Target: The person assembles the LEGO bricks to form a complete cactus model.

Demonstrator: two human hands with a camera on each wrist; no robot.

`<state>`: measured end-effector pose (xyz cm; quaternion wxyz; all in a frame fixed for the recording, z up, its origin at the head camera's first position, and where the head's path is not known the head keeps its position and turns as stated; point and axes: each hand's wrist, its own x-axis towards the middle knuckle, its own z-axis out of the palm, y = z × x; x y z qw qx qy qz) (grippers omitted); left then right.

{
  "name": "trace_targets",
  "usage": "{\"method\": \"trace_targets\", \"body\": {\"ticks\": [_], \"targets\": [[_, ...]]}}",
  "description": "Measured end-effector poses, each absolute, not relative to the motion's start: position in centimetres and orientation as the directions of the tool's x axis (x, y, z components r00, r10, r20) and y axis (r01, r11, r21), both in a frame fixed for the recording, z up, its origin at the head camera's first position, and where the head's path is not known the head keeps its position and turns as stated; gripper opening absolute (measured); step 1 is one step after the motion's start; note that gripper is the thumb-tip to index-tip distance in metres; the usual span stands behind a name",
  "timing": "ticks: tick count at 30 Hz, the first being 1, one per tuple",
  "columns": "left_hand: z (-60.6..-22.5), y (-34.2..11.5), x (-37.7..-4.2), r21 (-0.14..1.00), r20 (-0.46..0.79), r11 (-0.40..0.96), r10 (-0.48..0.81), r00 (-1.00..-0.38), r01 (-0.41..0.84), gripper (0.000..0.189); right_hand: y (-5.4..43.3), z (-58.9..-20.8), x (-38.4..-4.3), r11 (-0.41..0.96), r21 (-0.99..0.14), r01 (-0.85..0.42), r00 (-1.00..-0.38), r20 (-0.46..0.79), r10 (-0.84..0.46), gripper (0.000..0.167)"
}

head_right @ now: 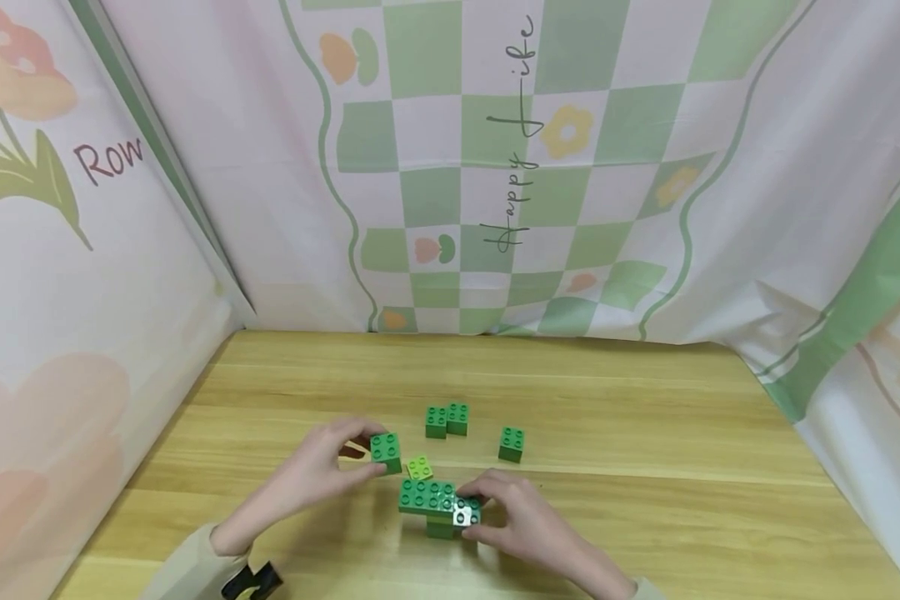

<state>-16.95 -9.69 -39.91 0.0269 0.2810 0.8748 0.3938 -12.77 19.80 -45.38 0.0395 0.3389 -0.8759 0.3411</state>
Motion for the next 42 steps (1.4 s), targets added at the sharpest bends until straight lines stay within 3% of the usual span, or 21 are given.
{"method": "trace_targets", "body": {"ticks": [34, 42], "targets": [[-39.6, -9.2, -15.0, 0.741, 0.134, 0.466, 0.604, -0.786, 0.484, 0.037, 19.9, -45.3, -12.9, 0.553, -0.569, -0.609, -0.775, 0.275, -0.569, 0.038], [-39.6, -9.2, -14.8, 0.750, 0.118, 0.465, 0.606, -0.787, 0.470, 0.038, 19.4, -45.0, -13.0, 0.537, -0.528, -0.658, -0.745, 0.352, -0.567, 0.037]]}}
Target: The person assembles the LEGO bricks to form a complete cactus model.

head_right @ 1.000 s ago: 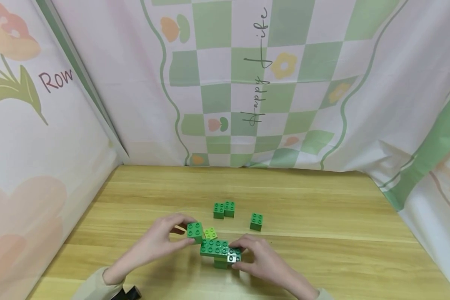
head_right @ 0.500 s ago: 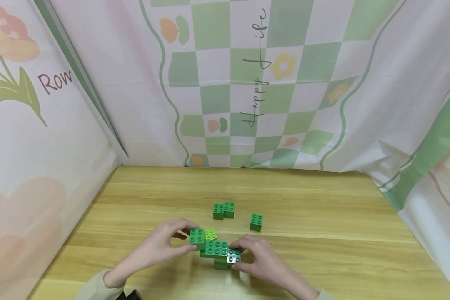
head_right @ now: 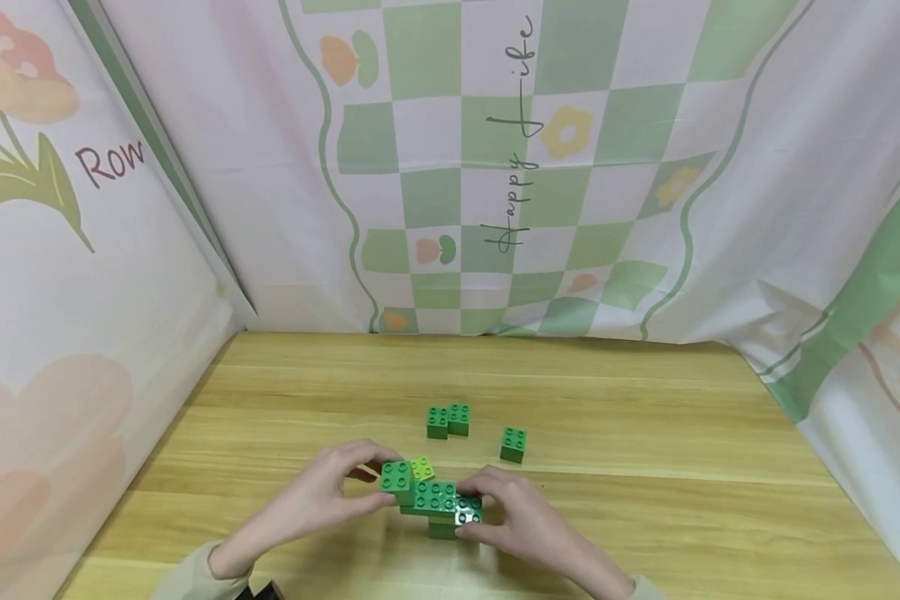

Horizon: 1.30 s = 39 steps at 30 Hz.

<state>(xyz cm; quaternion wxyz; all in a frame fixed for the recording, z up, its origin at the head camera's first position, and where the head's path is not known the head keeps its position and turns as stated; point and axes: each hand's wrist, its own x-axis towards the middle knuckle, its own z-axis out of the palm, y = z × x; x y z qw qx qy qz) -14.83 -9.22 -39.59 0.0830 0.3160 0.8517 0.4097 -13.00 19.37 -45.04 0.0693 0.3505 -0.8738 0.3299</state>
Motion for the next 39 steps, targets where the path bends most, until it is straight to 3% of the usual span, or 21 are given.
{"method": "trace_targets", "body": {"ticks": [15, 33, 39], "targets": [[-39.8, -9.1, -14.8, 0.735, 0.134, 0.456, 0.628, -0.766, 0.502, 0.037, 18.0, -44.1, -13.1, 0.519, -0.569, -0.637, -0.761, 0.361, -0.538, 0.044], [-40.6, -8.9, -14.6, 0.806, 0.122, 0.394, 0.619, -0.776, 0.441, 0.036, 17.4, -44.8, -13.2, 0.439, -0.566, -0.698, -0.714, 0.493, -0.497, 0.034], [-41.0, -8.9, -14.4, 0.789, 0.179, 0.381, 0.608, -0.774, 0.482, 0.038, 17.4, -44.9, -13.2, 0.453, -0.580, -0.677, -0.734, 0.484, -0.477, 0.032]]}}
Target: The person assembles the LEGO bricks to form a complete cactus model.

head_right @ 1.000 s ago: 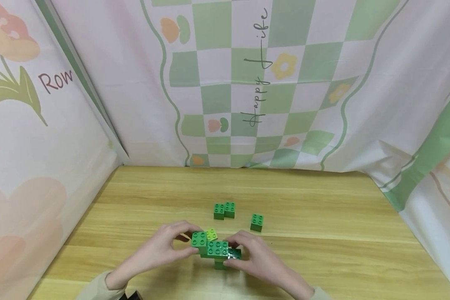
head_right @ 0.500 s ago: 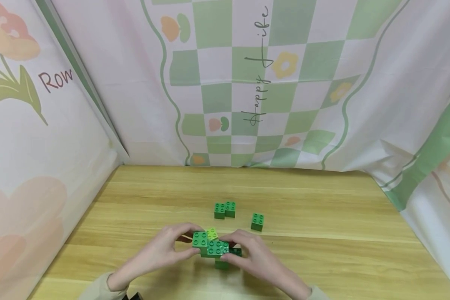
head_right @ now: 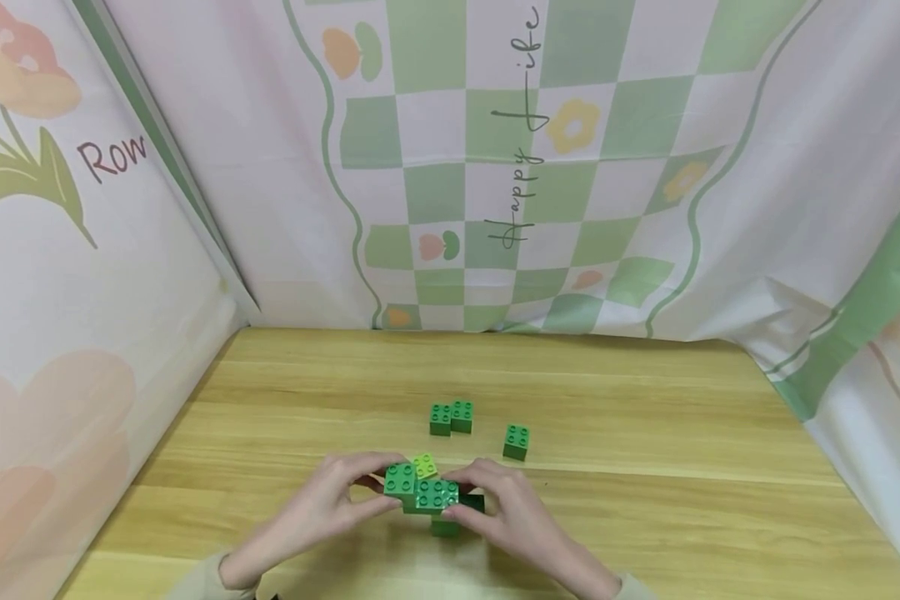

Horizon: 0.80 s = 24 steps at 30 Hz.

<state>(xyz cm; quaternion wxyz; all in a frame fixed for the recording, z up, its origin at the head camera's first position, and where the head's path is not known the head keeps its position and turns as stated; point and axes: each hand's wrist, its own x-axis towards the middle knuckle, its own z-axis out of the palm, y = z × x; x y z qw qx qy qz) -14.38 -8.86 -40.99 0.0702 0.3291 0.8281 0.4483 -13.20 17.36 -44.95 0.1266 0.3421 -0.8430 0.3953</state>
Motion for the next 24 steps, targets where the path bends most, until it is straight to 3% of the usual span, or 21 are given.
{"method": "trace_targets", "body": {"ticks": [12, 24], "targets": [[-41.63, -8.50, -14.20, 0.721, 0.290, 0.392, 0.579, -0.762, 0.572, 0.037, 17.32, -45.12, -13.31, 0.443, -0.596, -0.669, -0.741, 0.487, -0.463, 0.033], [-41.58, -8.13, -13.88, 0.702, 0.259, 0.454, 0.556, -0.790, 0.549, 0.037, 17.31, -45.14, -13.32, 0.450, -0.590, -0.670, -0.740, 0.489, -0.462, 0.032]]}}
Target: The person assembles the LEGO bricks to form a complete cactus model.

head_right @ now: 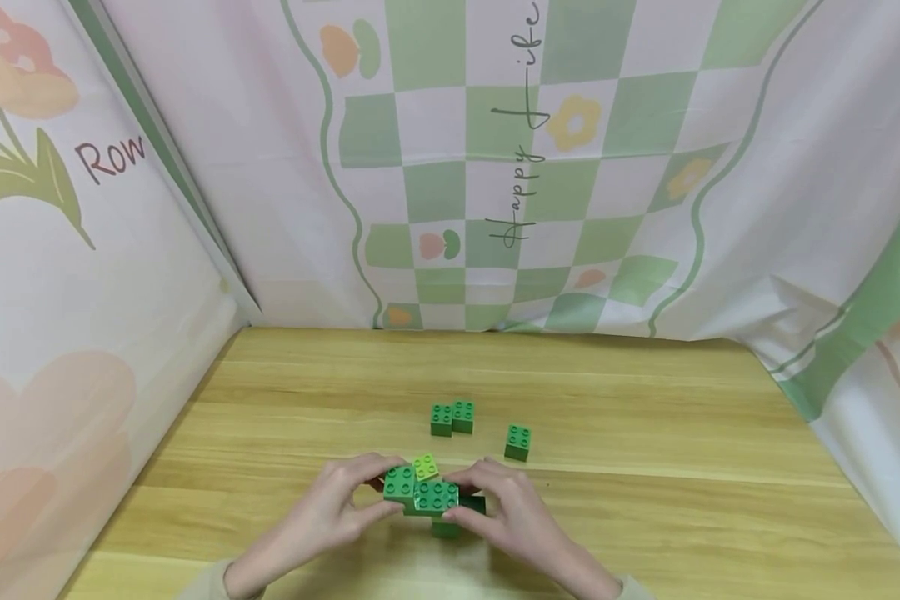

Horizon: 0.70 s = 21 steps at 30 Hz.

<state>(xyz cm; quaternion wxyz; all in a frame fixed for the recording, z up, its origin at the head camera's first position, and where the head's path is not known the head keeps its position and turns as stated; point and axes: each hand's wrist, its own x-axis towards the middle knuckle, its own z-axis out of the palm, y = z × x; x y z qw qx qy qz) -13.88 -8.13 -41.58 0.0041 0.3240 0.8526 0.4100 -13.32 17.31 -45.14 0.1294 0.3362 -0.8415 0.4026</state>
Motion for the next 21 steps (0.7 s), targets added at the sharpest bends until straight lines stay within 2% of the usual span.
{"method": "trace_targets", "body": {"ticks": [21], "targets": [[-41.45, -8.76, -14.10, 0.737, 0.221, 0.438, 0.563, -0.796, 0.514, 0.042, 17.26, -44.74, -13.21, 0.465, -0.545, -0.697, -0.716, 0.508, -0.478, 0.033]]}}
